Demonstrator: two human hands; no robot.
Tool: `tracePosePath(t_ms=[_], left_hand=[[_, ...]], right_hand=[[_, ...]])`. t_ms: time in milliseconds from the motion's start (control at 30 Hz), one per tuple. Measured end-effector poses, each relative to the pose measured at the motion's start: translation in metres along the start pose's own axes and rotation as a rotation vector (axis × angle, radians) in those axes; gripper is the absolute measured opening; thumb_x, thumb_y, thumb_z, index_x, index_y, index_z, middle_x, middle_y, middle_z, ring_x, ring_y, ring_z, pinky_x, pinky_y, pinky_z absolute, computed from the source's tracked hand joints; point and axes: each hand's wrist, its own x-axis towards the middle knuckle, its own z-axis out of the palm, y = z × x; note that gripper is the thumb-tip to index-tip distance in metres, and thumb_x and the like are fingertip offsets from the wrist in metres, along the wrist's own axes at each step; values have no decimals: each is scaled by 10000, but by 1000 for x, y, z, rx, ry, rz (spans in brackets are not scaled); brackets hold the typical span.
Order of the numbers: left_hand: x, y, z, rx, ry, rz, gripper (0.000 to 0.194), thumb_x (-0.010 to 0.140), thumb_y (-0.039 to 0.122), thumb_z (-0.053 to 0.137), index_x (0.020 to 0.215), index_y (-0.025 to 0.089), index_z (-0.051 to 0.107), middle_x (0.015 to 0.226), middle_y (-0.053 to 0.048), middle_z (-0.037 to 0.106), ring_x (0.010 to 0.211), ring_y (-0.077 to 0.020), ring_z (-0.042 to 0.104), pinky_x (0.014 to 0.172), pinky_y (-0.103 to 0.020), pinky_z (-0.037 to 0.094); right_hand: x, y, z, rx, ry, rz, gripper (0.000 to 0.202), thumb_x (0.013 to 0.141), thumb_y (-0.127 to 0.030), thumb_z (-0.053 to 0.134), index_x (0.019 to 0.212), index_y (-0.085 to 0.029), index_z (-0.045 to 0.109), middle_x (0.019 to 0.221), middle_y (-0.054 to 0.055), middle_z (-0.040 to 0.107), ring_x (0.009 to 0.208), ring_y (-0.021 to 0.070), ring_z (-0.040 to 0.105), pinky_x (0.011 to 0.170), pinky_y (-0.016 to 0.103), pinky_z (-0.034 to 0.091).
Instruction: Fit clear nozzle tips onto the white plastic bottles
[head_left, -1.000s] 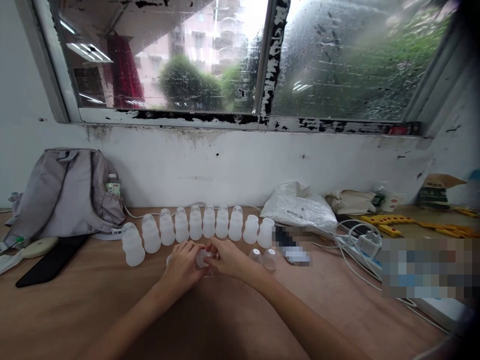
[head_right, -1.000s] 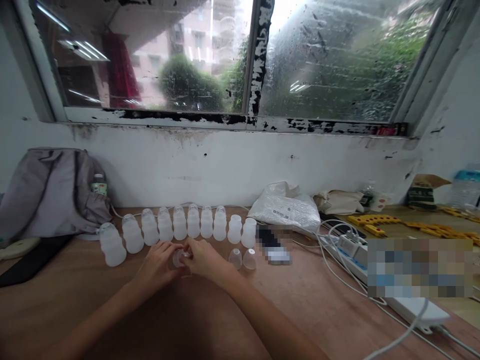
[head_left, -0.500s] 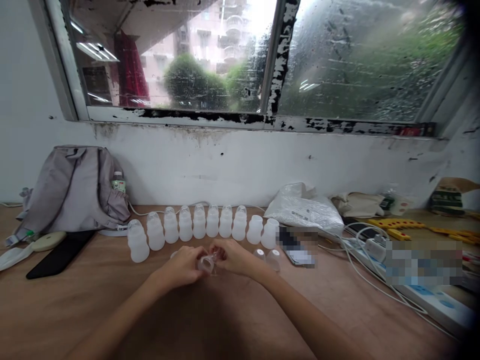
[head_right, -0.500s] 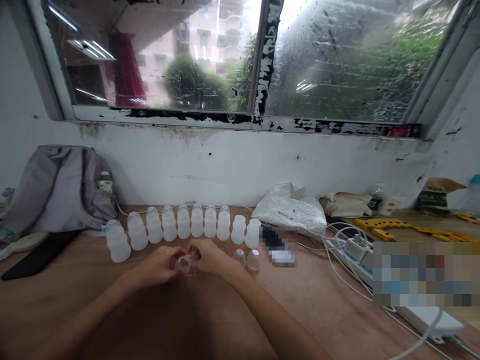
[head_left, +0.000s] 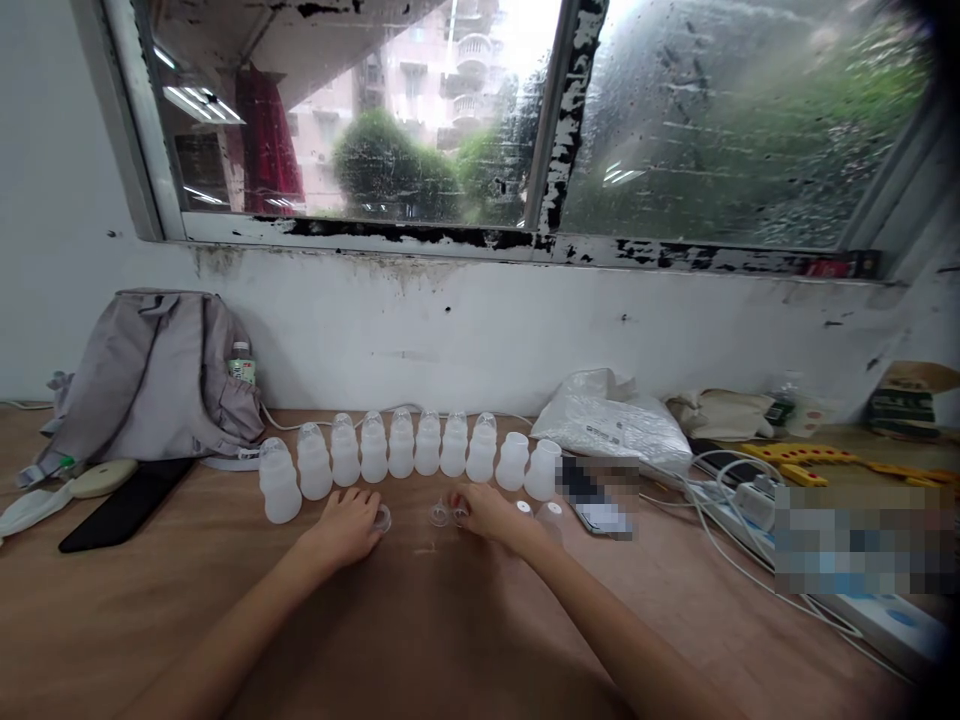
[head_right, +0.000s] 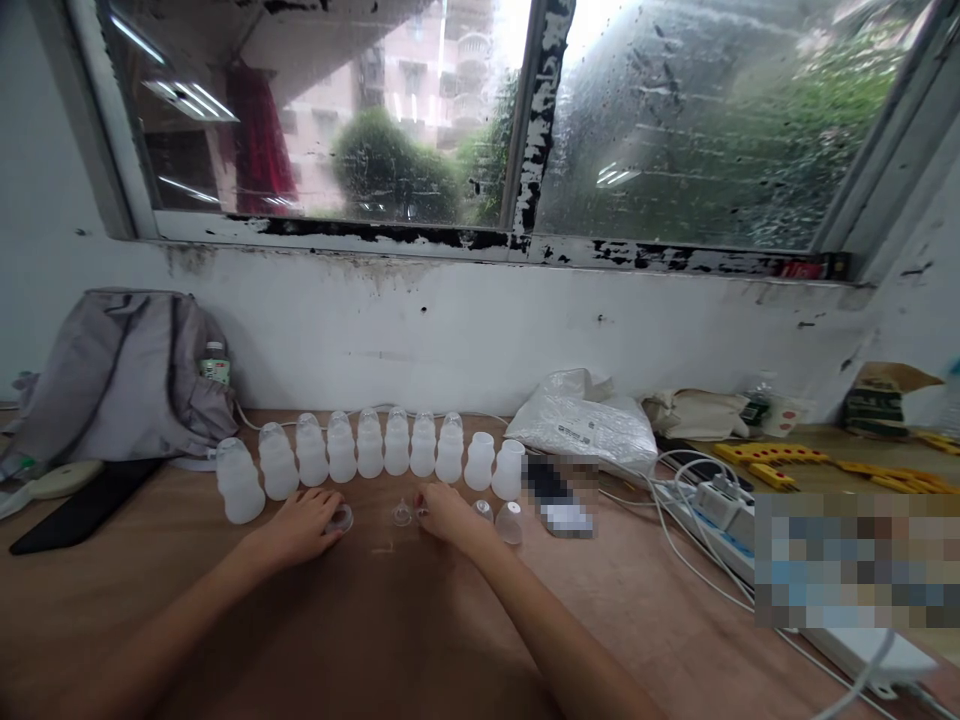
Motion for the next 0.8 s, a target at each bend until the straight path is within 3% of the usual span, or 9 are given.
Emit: tracePosePath(t_ms=[167, 367, 500, 633, 800], left_hand=[[-4, -4, -7, -19, -101, -55, 374, 791, 265, 424, 1149, 157, 443, 1148, -138, 519, 1054, -300, 465, 809, -417, 401], [-2, -12, -1, -6, -115, -50, 405, 763, 218, 470, 1160, 145, 429, 1133, -128, 524, 1033, -259, 485, 849, -361, 392], [-2, -13, -2, 4, -119, -56, 387, 764, 224, 457, 1143, 153, 441, 1121, -119, 531, 1026, -254, 484, 838, -367, 400], [-5, -11, -8, -8, -131, -72, 380, 741, 233, 478, 1117, 176, 459, 1122, -112, 536, 1029, -261, 482, 799, -365, 419], [-6, -13, -9, -79, -113, -47, 402, 722, 246, 496, 1116, 178, 459, 1116, -116, 539, 1049, -271, 473, 818, -385, 405]], right_hand=[[-1, -1, 1, 25, 27, -38, 247, 669, -136, 546, 913, -163, 583, 833, 62, 605, 795, 195, 546, 670, 251, 370], [-1, -5, 1, 87, 26, -57, 281, 677, -209, 578, 954, -162, 566, 830, 53, 599, 793, 187, 540, 675, 250, 376], [-5, 2, -26, 112, 18, -34, 272, 664, -183, 588, 934, -162, 576, 799, 37, 612, 735, 161, 548, 635, 233, 384], [-15, 17, -60, -26, 50, 91, 235, 661, -94, 539, 867, -183, 607, 811, 43, 613, 749, 166, 548, 627, 244, 374], [-22, 33, -69, -105, -76, 241, 240, 541, -80, 643, 744, -207, 648, 743, 34, 607, 631, 164, 559, 505, 231, 357]])
